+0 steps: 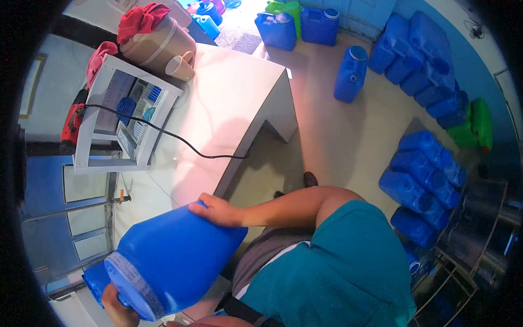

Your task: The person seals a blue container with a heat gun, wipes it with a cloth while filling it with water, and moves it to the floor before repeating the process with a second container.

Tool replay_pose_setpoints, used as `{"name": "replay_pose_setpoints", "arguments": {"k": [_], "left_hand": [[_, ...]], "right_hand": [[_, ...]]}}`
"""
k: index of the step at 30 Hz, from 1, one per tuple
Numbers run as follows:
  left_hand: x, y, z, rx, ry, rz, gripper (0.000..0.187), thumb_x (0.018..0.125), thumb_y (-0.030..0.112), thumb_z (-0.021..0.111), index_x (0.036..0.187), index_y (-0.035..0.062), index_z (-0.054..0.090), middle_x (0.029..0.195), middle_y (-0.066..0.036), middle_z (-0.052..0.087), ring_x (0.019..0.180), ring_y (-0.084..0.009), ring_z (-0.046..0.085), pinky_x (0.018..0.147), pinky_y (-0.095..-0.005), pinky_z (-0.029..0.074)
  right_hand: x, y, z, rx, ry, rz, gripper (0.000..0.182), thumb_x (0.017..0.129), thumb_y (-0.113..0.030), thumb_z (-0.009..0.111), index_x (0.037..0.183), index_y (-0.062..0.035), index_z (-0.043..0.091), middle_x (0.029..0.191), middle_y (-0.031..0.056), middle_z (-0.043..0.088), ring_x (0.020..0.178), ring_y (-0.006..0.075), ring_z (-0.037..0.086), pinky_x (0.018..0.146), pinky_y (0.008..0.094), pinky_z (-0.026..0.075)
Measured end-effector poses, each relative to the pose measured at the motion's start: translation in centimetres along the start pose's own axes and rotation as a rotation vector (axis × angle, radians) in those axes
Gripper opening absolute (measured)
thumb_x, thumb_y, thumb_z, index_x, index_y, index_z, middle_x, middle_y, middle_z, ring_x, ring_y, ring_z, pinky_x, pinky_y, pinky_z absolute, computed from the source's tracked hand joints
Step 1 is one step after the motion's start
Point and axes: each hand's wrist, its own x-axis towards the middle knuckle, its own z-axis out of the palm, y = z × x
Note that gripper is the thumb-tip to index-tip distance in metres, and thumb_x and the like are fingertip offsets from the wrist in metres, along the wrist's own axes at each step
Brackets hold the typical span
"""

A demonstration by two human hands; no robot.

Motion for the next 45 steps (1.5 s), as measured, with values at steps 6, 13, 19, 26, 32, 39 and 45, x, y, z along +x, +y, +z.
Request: {"name": "replay_pose_setpoints", "arguments": {"k": [6,13,19,26,32,39,45], "left_hand": [[7.0,9.7,-1.0,-0.575,-0.67,-0.049,0.021,0.08,0.013,0.079,0.093,0.0011,0.068,0.086,-0.013,0.07,0.078,-0.0224,0.065,0.08,-0.0368,0.052],[12.0,23.5,25.6,-0.512,-0.874,0.206,0.05,0.085,0.034,0.074,0.119,-0.0004,0.062,0.096,-0.028,0.069,0.093,-0.0433,0.069,0.08,-0.0477,0.054],[19.8,43.1,49.9,-0.25,-1.019,0.296,0.074,0.086,0.043,0.072,0.138,-0.0044,0.048,0.117,-0.027,0.067,0.112,-0.0408,0.065,0.096,-0.0456,0.052],[30.0,66.0,58.2,-0.271,-1.121,0.239,0.071,0.089,0.04,0.068,0.139,-0.0051,0.046,0.132,-0.029,0.06,0.123,-0.0418,0.058,0.104,-0.0455,0.047],[40.8,82.7,60.4,-0.637,-1.111,0.238,0.072,0.09,0.036,0.068,0.14,-0.0069,0.039,0.129,-0.029,0.061,0.122,-0.0422,0.059,0.104,-0.0459,0.047],[51.6,96.3,49.4,-0.963,-0.881,0.603,0.062,0.094,0.029,0.068,0.14,-0.002,0.042,0.118,-0.02,0.068,0.106,-0.0287,0.067,0.094,-0.04,0.052],[62.7,84.0,37.9,-0.682,-0.961,0.739,0.052,0.096,0.03,0.067,0.139,0.0057,0.05,0.113,-0.015,0.072,0.106,-0.0236,0.068,0.092,-0.0358,0.052]], "right_hand": [[-2.8,5.3,-6.2,0.161,0.102,-0.038,0.058,0.102,-0.057,0.045,0.109,-0.0023,0.063,0.107,0.0138,0.065,0.102,0.0226,0.06,0.093,0.0379,0.047],[-13.8,15.9,-27.0,-0.852,0.193,0.184,0.06,0.09,-0.047,0.063,0.133,-0.005,0.059,0.133,0.0199,0.06,0.126,0.0373,0.056,0.107,0.0488,0.044],[-51.4,25.6,-47.6,-0.81,0.989,0.666,0.041,0.094,-0.026,0.062,0.127,-0.0013,0.061,0.126,0.0231,0.064,0.117,0.04,0.06,0.101,0.0484,0.047],[-81.9,27.3,-41.7,-0.574,1.152,1.528,0.036,0.093,-0.025,0.061,0.122,-0.0029,0.062,0.124,0.0257,0.064,0.114,0.0428,0.062,0.097,0.0497,0.05],[-80.1,35.6,-31.2,-0.153,1.136,1.263,0.036,0.092,-0.032,0.068,0.115,-0.0041,0.063,0.091,0.0167,0.067,0.09,0.0333,0.068,0.083,0.0448,0.054],[-72.5,35.7,-27.9,0.135,1.172,1.296,0.039,0.092,-0.033,0.067,0.117,-0.0034,0.063,0.109,0.0177,0.071,0.103,0.0323,0.069,0.09,0.043,0.054],[-61.8,34.3,-41.3,0.108,1.296,0.968,0.037,0.094,-0.029,0.066,0.118,-0.0013,0.061,0.106,0.0156,0.071,0.099,0.0251,0.069,0.09,0.0384,0.053]]}}
